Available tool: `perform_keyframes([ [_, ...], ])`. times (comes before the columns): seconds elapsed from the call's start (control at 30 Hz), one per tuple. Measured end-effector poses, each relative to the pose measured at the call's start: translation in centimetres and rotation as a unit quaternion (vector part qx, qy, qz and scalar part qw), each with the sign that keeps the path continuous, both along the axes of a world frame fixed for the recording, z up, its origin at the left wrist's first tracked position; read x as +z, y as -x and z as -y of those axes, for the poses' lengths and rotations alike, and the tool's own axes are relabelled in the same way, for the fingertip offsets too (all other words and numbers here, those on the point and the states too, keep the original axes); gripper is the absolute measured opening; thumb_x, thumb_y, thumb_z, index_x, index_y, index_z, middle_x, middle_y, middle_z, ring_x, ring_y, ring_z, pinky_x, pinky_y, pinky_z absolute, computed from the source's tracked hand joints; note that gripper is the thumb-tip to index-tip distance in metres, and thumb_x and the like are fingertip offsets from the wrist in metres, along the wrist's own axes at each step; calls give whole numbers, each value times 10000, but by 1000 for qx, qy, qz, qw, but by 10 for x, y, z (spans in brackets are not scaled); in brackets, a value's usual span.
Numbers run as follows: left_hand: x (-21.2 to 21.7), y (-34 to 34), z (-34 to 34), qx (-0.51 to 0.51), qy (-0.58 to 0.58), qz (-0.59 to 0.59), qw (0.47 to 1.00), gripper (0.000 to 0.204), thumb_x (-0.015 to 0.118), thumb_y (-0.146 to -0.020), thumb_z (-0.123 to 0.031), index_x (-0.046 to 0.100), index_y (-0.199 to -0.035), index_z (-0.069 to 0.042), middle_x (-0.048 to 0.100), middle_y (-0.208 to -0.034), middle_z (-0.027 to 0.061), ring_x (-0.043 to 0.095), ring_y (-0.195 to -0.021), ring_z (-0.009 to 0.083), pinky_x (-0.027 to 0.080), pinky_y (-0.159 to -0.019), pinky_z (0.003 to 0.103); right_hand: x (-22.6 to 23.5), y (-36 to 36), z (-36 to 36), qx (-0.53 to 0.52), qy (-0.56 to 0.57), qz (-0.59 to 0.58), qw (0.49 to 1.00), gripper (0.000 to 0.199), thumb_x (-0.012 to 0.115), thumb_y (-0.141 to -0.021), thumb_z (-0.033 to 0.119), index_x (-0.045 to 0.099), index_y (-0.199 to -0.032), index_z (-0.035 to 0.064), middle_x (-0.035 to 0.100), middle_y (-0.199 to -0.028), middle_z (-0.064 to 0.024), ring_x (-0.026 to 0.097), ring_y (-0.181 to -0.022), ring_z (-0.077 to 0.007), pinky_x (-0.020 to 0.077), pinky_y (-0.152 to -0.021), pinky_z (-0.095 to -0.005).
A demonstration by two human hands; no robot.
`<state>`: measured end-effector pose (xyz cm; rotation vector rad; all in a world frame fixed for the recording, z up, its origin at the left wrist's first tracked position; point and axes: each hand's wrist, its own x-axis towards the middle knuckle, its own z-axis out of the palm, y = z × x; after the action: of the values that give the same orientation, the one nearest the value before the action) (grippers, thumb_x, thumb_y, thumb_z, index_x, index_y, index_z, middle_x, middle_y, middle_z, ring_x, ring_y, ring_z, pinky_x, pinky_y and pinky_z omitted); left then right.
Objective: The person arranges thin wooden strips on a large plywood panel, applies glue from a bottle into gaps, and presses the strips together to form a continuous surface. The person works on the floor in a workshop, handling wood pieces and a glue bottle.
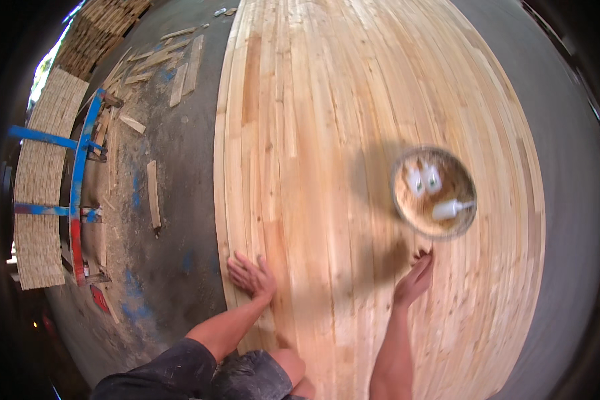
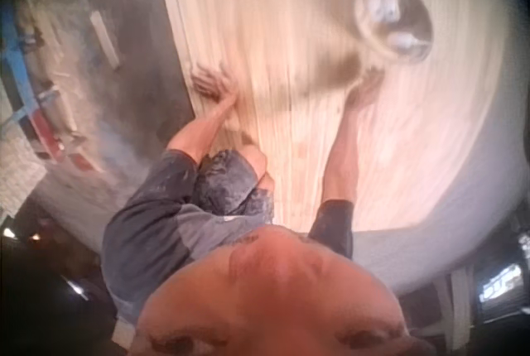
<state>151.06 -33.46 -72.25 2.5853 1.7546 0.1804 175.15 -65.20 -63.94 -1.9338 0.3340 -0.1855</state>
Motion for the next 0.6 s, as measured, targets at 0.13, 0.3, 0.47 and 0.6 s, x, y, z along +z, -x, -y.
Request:
perform_keyframes([
  [0.13,12,-7,-1,4,49,-21,999,919,593,-1087,-521,257,-1753,16,248,-1755,389,264,-1619,580,218,-1313,695,-43,26,-4,133,504,111,846,624,637,-1133,395,524,-1617,17,581,-1533,-329,571,-1381,-535,468,-1132,-641],
  [0.3,27,-23,-11,0,84,-42,996,945,617,-1060,-480,235,-1746,45,219,-1764,392,249,-1615,590,206,-1313,691,-61,20,-4,132,562,67,814,707,581,-1142,432,387,-1656,-12,516,-1520,-390,515,-1359,-591,428,-1105,-685],
  [0.47,24,-18,-11,19,104,-58,993,926,635,-1051,-422,235,-1753,32,212,-1769,386,259,-1608,592,217,-1311,688,-66,25,-2,136,568,8,812,800,480,-1137,576,394,-1617,-59,435,-1585,-372,437,-1420,-592,338,-1197,-716],
  [0.6,13,-3,-6,-6,67,-52,996,919,643,-1048,-418,257,-1752,30,224,-1785,365,265,-1618,582,225,-1316,685,-74,37,5,130,557,-65,817,788,491,-1140,544,366,-1639,-52,422,-1590,-384,433,-1427,-601,337,-1202,-726],
])
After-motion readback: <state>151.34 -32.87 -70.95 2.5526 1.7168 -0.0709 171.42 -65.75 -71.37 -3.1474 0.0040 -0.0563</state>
